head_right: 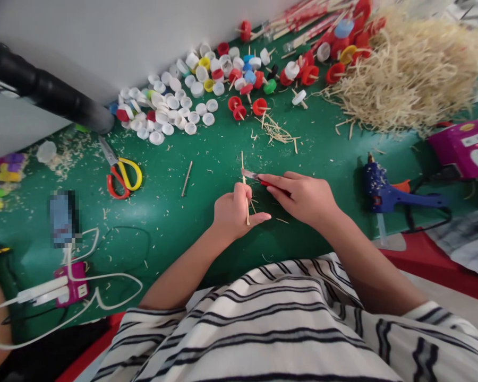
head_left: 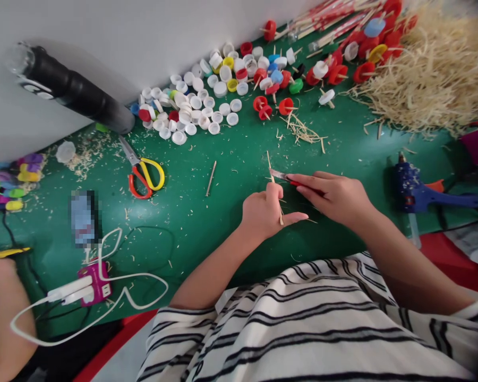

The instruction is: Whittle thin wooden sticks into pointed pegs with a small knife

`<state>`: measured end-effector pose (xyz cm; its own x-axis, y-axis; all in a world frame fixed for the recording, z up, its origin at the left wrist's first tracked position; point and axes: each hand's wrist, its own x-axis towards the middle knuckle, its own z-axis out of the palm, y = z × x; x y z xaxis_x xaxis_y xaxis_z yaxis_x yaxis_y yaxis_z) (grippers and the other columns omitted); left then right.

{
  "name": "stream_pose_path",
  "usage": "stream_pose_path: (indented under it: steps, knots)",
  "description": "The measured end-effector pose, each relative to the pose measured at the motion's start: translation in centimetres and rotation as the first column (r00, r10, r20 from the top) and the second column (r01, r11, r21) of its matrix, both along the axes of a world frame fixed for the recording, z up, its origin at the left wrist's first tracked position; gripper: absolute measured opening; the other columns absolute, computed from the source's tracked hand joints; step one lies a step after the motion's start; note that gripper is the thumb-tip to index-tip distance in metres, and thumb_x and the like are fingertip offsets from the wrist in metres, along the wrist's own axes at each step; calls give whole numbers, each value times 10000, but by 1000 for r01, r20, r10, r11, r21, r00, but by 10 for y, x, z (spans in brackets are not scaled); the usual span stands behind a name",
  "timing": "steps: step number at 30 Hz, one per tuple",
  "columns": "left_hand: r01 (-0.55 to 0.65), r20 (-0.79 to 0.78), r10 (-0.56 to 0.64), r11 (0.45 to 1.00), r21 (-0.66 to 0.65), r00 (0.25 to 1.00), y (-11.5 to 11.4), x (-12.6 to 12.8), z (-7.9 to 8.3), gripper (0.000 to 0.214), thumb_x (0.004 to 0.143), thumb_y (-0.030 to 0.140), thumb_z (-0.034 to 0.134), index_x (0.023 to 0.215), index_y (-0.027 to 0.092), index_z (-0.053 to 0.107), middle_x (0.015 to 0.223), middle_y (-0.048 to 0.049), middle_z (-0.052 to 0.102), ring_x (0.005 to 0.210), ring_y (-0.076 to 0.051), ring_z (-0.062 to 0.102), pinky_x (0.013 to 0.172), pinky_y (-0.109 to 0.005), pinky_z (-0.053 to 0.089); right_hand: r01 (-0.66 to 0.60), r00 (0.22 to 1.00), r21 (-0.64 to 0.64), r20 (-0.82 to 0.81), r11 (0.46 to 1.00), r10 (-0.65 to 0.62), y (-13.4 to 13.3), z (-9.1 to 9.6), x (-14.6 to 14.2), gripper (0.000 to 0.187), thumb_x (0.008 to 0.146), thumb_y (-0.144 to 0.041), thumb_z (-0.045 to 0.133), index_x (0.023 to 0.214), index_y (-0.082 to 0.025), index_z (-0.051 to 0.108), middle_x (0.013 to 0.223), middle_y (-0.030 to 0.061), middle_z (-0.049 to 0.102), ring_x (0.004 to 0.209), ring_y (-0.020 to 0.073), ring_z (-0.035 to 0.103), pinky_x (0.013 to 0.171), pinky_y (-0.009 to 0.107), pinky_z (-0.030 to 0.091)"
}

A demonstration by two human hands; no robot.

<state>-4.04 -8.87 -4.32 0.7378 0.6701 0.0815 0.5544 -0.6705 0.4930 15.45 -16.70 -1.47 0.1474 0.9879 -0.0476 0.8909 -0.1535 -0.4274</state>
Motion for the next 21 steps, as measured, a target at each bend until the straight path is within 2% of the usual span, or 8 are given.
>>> stream_pose_path:
  steps: [9,16,19,21]
  knots:
    - [-16,-3,15,998,-60,1000,-1,0,3,878,733,999,90,983,218,403,664,25,622,592,-150,646,546,-276,380,9,1000,-16,-1,1000,-9,1,0,-2,451,1053,-506,427,1418,-399,670,914,8,722,771,146,638,539,273,325]
    - [-17,-5,17,994,-106,1000,0,-1,2,945,694,1020,104,1024,200,439,693,23,649,617,-159,664,563,-281,411,13,999,-34,-31,999,-14,4,3,-3,474,1047,-516,414,1402,-367,691,904,30,725,779,161,643,538,277,339]
    - [-29,-3,28,993,-115,1000,0,-1,1,978,679,1029,105,1030,193,469,691,19,652,611,-158,655,553,-283,391,-2,998,-41,-56,999,0,6,2,-2,466,1044,-508,427,1406,-371,686,934,26,733,794,162,648,555,277,355]
    - [-5,-9,4,994,-105,1000,1,-1,2,959,718,1004,77,1006,196,505,688,12,653,616,-155,650,543,-283,353,-6,998,-50,-68,999,2,7,2,-1,456,1041,-503,440,1406,-379,684,958,21,739,792,157,649,564,278,364]
